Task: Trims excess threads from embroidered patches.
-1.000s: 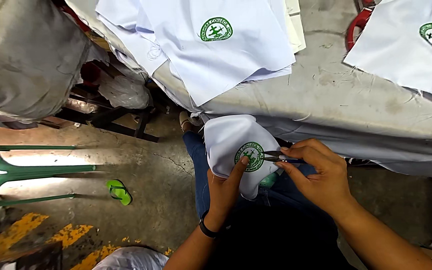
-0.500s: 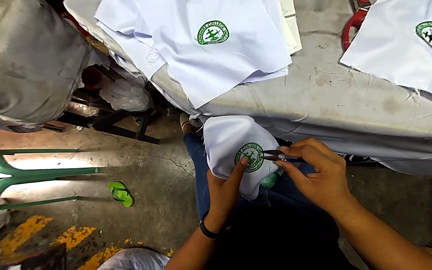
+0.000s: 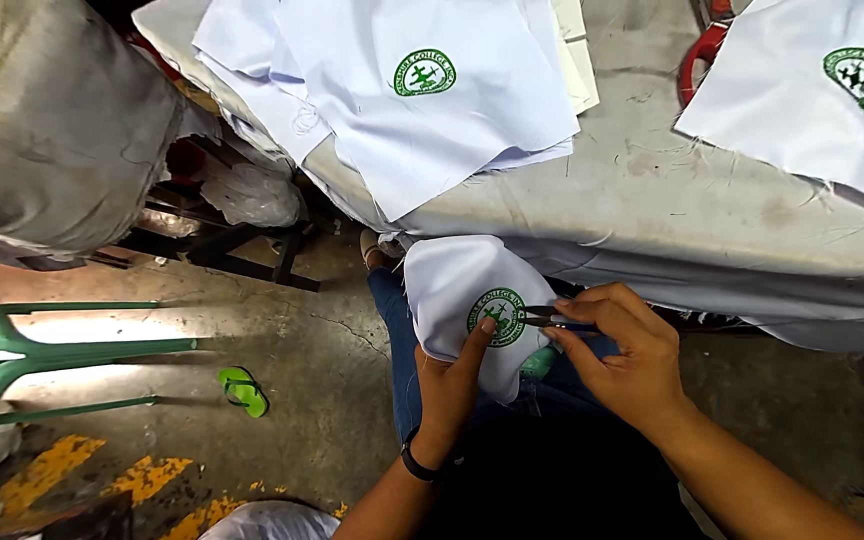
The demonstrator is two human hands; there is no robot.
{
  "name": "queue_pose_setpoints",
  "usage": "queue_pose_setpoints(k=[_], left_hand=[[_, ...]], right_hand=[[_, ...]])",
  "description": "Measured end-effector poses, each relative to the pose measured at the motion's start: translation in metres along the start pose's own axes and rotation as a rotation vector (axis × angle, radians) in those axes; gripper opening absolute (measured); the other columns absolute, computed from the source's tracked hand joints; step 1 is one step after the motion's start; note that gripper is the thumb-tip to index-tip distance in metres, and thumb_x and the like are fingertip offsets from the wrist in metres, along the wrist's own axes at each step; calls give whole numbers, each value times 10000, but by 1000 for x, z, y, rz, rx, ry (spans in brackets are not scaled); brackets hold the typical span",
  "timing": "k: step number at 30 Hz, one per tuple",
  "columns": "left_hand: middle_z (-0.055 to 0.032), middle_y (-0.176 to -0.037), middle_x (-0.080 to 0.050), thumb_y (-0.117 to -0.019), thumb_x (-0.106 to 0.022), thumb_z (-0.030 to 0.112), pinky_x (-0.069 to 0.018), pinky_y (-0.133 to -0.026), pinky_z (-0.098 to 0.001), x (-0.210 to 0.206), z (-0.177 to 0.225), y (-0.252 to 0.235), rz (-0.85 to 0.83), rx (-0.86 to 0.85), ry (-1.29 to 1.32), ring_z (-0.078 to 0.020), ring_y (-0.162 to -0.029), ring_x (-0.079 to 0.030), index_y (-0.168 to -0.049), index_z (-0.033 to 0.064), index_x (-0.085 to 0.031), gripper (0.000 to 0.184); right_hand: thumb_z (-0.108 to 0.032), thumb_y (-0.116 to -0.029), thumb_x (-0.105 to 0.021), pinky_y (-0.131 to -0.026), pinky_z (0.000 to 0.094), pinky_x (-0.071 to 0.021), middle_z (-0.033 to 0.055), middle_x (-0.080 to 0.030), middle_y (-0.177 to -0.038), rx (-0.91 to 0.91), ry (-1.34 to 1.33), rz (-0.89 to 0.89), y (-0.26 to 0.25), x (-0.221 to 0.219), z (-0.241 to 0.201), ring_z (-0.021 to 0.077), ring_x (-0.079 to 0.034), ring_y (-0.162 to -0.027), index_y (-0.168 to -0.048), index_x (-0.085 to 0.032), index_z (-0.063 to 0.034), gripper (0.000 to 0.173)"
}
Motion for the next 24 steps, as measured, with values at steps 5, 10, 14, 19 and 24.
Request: queue_pose_setpoints(k=[5, 10, 14, 19, 24], left_hand=[[-56, -939, -756, -901, -664, -71, -628, -832, -326, 0, -1, 0, -1, 6, 15, -132, -861, -742, -1120, -7, -634, 230], [-57, -929, -757, -898, -668, -70, -629, -830, -324, 1, -1, 0, -1, 0, 16, -132, -858, -744, -1108, -10, -638, 221], [-60, -946, -754, -895, -674, -67, -626, -842, -329, 2, -1, 0, 1, -2, 16, -136, -872, -742, -1132, -11, -623, 249], [-73, -961, -746, -913, -655, -59, -624, -850, -334, 1, -3, -1, 7, 41, 65, -143, -884, -739, -1156, -20, -603, 252], [-102, -1013, -733, -947, -622, -47, -615, -882, -349, 0, -11, 0, 9, 144, 119, -166, -923, -733, -1217, -35, -569, 275]], right_hand=[[-227, -927, -738, -765, 231, -536, 48, -669, -993, 24, 23, -2, -3, 1, -1, 96, -634, -934, -1030, -775, -80, 183], [-220, -924, -740, -762, 234, -535, 47, -670, -988, 33, 22, 1, -5, 2, -1, 96, -635, -926, -1026, -777, -76, 180], [-227, -925, -739, -740, 222, -523, 49, -669, -986, 16, 22, 12, -5, 1, -1, 88, -629, -907, -1012, -768, -71, 181], [-251, -922, -742, -680, 163, -514, 55, -686, -996, -75, -53, 20, -1, -5, 5, 37, -627, -838, -1036, -748, -42, 238], [-223, -918, -746, -699, 189, -528, 68, -669, -976, -42, -2, 84, 0, -5, 0, 72, -631, -858, -1024, -764, -47, 207]])
Point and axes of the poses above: each hand's wrist, its own y-axis away from the middle knuckle, its own x-axis out of the back of the hand, z = x × y, the point moved 8 cm from there along -y, towards the middle knuckle
